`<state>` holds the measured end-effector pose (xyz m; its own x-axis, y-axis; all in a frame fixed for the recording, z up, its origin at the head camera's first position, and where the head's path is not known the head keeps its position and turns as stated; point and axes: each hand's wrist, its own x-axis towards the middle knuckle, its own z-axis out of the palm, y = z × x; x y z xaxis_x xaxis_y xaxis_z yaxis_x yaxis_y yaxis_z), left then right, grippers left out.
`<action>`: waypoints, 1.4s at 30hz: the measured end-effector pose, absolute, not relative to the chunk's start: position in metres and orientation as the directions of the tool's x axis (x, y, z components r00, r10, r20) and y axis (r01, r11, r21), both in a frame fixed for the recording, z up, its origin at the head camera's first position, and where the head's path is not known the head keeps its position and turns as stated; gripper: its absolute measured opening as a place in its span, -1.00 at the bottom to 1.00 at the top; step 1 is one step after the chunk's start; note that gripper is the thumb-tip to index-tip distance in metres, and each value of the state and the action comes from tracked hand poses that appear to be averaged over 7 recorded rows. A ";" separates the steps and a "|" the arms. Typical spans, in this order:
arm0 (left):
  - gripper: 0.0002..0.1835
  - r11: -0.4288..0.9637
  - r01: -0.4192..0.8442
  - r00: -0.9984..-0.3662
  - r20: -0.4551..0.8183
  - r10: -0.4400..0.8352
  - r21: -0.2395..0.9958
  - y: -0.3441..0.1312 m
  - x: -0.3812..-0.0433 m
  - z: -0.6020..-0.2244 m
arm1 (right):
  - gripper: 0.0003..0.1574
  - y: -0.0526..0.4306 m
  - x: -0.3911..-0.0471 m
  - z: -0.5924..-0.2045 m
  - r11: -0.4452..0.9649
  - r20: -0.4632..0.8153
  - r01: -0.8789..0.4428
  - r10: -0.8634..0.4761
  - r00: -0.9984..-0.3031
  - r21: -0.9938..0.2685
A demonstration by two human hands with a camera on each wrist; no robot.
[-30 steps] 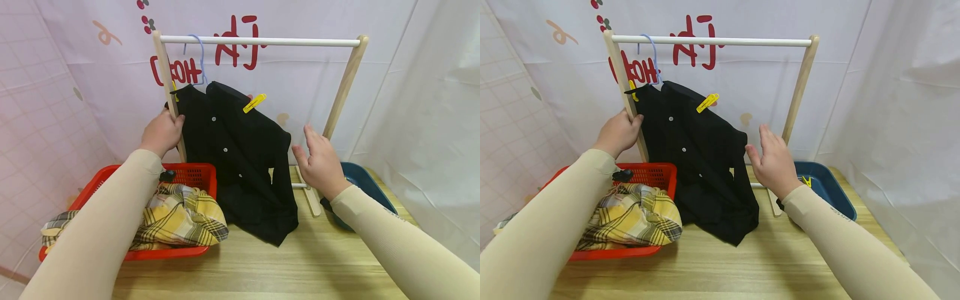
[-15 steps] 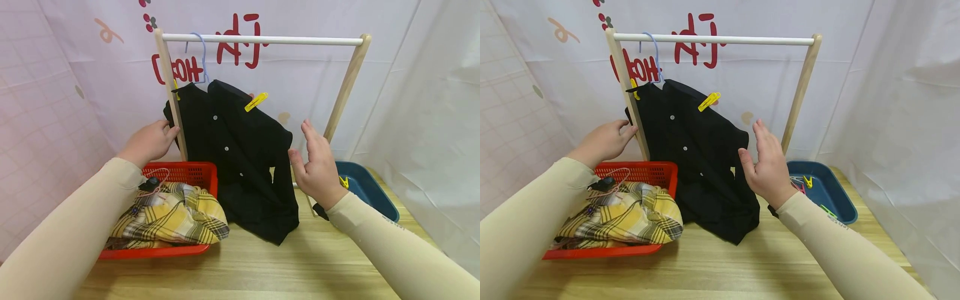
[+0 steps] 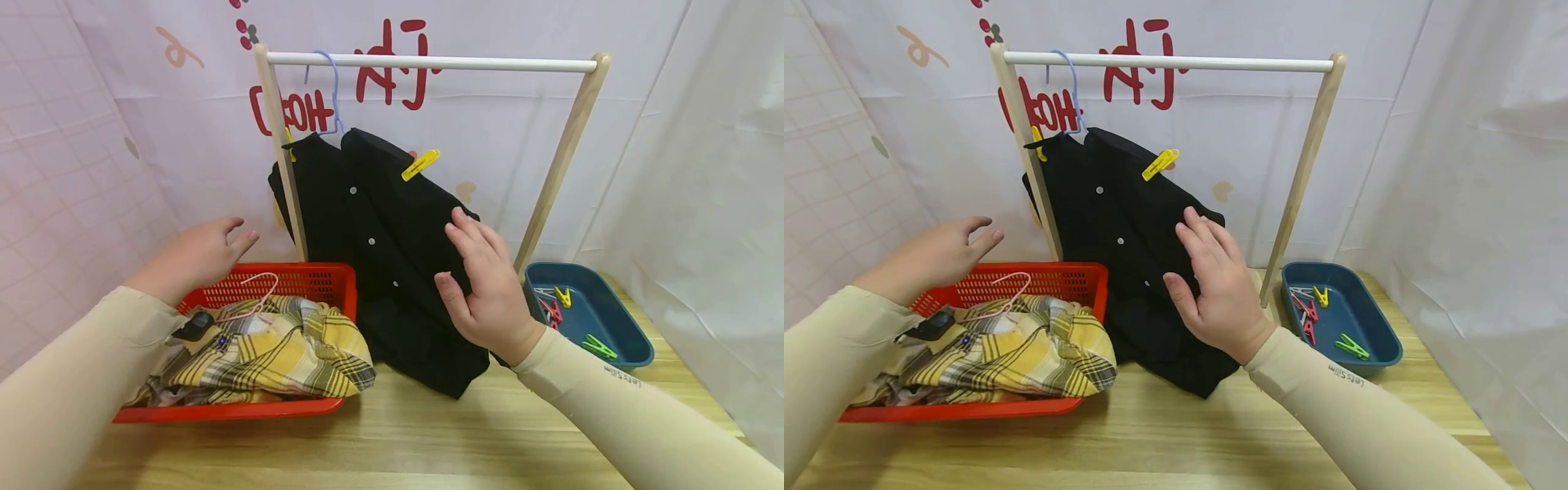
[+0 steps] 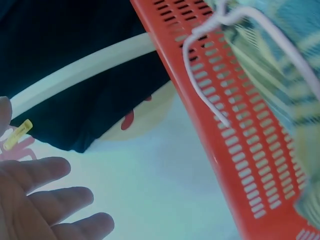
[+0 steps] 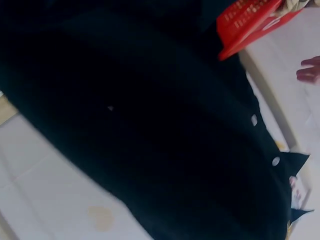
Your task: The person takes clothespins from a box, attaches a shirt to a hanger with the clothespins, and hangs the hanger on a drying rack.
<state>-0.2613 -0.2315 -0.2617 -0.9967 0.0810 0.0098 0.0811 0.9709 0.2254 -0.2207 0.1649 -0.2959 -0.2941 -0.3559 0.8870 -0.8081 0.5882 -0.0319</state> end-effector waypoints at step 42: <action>-0.17 0.980 0.175 -0.978 -0.096 0.183 0.093 -0.336 -0.197 -0.316 | -0.17 0.072 -0.208 -0.354 0.609 0.483 -0.791 -0.675 -0.557 -0.060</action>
